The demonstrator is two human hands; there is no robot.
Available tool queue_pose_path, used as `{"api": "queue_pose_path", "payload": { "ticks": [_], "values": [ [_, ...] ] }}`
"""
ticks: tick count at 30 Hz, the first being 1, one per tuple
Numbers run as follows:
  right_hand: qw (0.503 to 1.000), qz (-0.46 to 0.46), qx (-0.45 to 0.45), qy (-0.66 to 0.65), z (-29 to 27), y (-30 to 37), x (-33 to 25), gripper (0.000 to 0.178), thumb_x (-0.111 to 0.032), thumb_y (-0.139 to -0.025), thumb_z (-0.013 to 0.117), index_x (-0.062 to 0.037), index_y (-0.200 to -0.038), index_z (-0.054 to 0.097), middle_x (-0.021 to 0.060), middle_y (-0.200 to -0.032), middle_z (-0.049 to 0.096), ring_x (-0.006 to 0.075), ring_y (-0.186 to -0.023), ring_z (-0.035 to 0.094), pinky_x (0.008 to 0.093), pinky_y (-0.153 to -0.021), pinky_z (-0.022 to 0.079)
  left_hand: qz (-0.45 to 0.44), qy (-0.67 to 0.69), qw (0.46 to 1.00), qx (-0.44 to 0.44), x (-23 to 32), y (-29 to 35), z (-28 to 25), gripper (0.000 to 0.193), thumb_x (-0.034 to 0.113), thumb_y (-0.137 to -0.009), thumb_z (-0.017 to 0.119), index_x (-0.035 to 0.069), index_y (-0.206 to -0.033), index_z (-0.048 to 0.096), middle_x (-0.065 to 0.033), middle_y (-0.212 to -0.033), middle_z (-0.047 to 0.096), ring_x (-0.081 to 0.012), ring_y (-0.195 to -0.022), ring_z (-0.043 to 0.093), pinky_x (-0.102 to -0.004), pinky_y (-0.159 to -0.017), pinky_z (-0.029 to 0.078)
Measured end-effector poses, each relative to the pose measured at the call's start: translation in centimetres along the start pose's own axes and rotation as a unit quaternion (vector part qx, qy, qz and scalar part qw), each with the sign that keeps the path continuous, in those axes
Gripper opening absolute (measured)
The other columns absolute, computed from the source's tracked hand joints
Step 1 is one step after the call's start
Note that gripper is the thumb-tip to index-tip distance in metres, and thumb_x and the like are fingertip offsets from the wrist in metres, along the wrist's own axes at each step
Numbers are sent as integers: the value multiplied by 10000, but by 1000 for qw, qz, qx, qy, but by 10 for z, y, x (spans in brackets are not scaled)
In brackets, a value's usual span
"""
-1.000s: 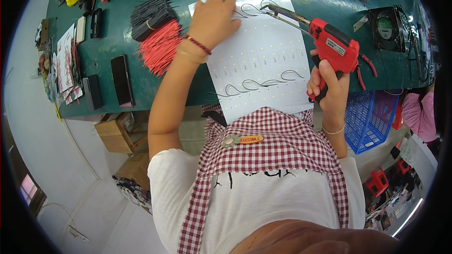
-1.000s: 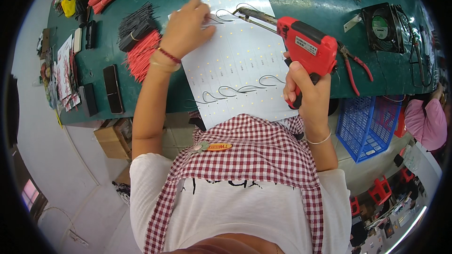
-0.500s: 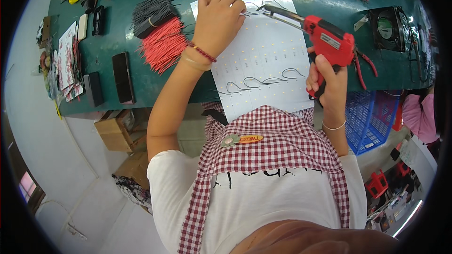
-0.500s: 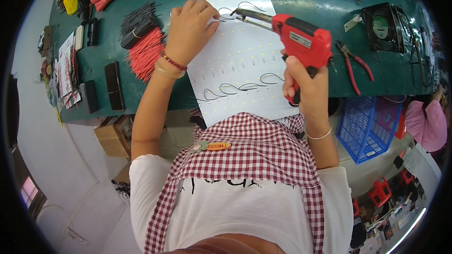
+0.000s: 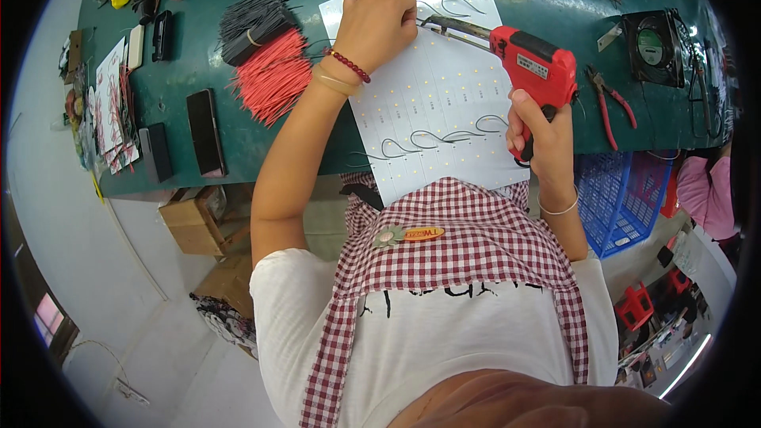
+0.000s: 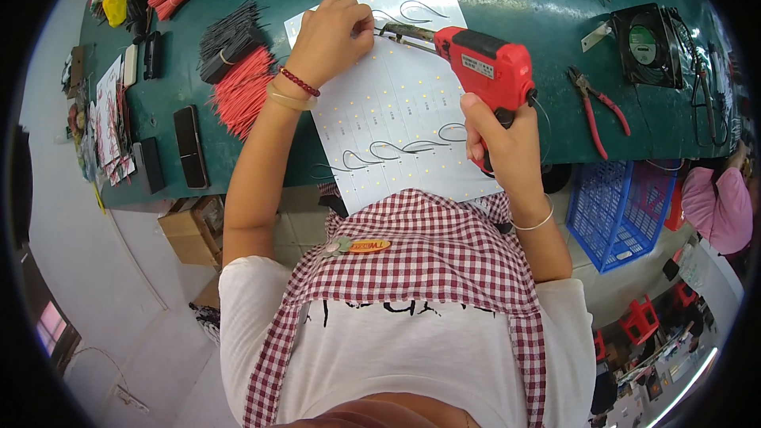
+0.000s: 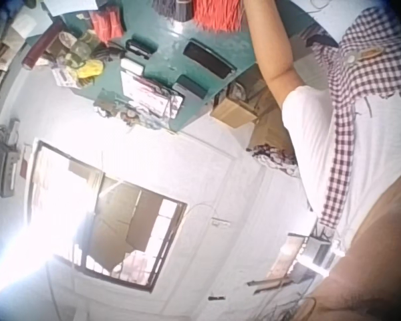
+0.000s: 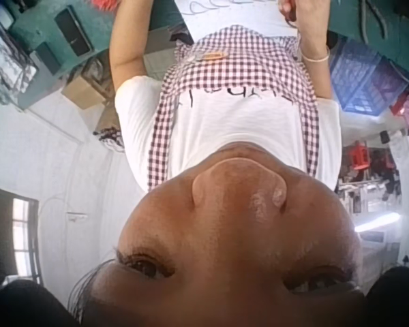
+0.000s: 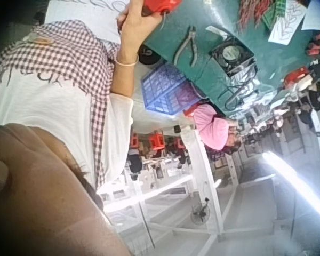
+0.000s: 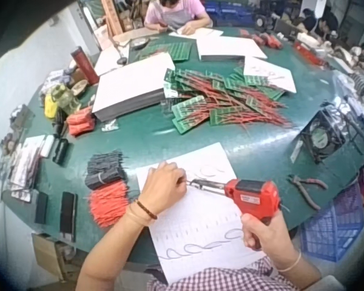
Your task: The person solders wires onto an LED panel using a soldering iron, positions additional wires on the panel to solder them, and solders wires onto circuit boards.
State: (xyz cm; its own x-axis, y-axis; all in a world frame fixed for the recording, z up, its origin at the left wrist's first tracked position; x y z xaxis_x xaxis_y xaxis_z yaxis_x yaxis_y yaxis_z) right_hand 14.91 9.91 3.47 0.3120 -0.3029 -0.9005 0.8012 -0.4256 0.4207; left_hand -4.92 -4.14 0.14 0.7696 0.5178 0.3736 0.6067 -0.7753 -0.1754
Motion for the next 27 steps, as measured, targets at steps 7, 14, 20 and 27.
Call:
{"api": "queue_pose_path", "payload": {
  "ticks": [7,14,20,27],
  "values": [
    [999,-20,-14,34,-2,-2,1,223,-180,-888,634,-27,-742,567,-12,-526,495,58,-402,447,230,-405,383,-7,3,998,-58,-4,-8,3,51,117,-749,595,74,-729,614,-46,-777,611,-269,-825,562,-407,-687,425],
    [999,-31,-9,18,-3,-1,0,196,-160,-883,648,-30,-764,562,-12,-529,498,57,-398,448,227,-390,368,9,13,998,-54,-7,-10,5,64,114,-754,593,60,-736,621,-59,-771,618,-271,-811,570,-403,-692,450],
    [998,-37,-22,46,-5,-5,7,187,-172,-878,658,-40,-783,567,-19,-506,493,51,-390,443,217,-385,356,15,25,998,-53,-8,-10,4,64,103,-751,593,49,-730,619,-73,-760,614,-280,-786,568,-391,-687,464],
    [997,-33,-16,72,-7,-6,8,176,-179,-869,670,-43,-802,581,-20,-503,499,48,-392,443,214,-387,345,23,32,998,-58,-9,-11,4,64,100,-751,592,48,-723,615,-78,-756,612,-279,-782,563,-388,-686,467]
  ]
}}
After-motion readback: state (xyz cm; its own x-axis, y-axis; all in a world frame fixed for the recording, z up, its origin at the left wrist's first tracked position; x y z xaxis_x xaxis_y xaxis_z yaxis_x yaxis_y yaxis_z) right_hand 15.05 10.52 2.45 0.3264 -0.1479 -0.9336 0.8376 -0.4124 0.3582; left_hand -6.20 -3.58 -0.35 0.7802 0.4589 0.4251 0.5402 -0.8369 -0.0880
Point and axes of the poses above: each hand's wrist, its own y-axis away from the middle knuckle, its own z-axis out of the palm, x = y × z, the point moved 5 cm from there along -y, towards the middle knuckle
